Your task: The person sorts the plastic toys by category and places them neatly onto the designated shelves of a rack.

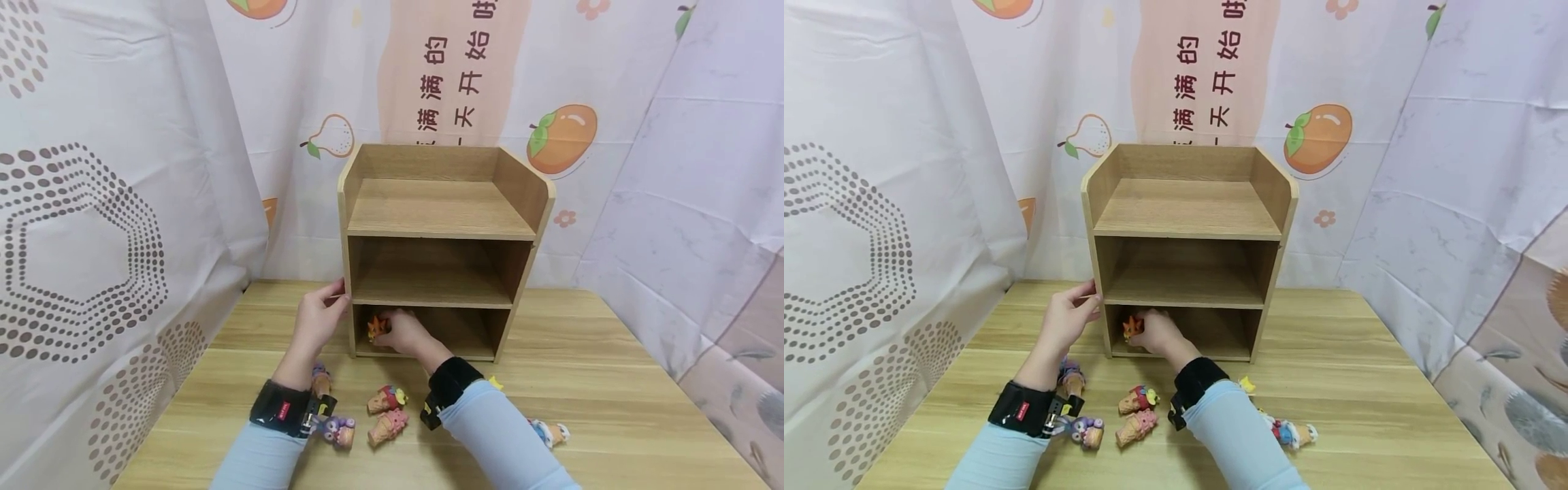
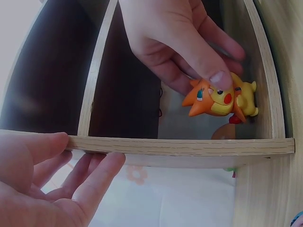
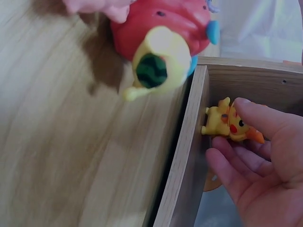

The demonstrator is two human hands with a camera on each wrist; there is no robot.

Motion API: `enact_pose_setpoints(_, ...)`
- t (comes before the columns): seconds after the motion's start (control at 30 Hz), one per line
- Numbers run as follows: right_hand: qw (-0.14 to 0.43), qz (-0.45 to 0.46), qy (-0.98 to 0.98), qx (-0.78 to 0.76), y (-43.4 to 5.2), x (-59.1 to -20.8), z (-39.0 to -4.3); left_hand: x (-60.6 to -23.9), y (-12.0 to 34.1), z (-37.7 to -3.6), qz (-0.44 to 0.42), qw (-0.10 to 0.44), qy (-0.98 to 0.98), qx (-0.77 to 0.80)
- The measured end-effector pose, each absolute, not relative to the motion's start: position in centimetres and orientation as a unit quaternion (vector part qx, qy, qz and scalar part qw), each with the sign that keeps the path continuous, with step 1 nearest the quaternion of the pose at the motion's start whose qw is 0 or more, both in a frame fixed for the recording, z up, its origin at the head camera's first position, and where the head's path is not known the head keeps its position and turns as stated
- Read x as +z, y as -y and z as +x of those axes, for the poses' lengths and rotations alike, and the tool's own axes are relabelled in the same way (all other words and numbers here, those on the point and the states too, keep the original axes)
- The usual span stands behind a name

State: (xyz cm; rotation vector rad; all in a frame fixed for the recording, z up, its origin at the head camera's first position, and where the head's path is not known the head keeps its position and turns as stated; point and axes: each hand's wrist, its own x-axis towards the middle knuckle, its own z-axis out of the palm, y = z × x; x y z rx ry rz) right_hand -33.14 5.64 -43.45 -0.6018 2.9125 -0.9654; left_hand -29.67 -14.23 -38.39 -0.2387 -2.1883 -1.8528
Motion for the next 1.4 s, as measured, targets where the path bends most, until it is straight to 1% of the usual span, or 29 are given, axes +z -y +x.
enact_pose_setpoints(0.27,0.023,-0.195,-0.927,-0.32,-7.1,-43.0,-32.5,-38.6,14.3,-29.7,-0.079,0.127,0.748,-0.647)
enact_pose_setpoints(0.5,0.019,-0.213,-0.938,-0.273,-9.0,-42.4,-31.4,-38.4,14.4,-29.8,-0.08,0.123,0.749,-0.647)
enact_pose_setpoints(0.8,0.04,-0.235,-0.933,-0.269,-10.7,-41.2,-29.6,-38.5,14.5,-29.9,-0.085,0.124,0.748,-0.646)
enact_pose_setpoints(1.2,0.042,-0.29,-0.905,-0.309,-13.3,-38.2,-27.6,-38.5,14.5,-29.9,-0.085,0.125,0.75,-0.644)
enact_pose_setpoints(1.4,0.033,-0.306,-0.898,-0.314,-14.8,-36.4,-26.7,-38.5,14.4,-29.9,-0.084,0.128,0.749,-0.644)
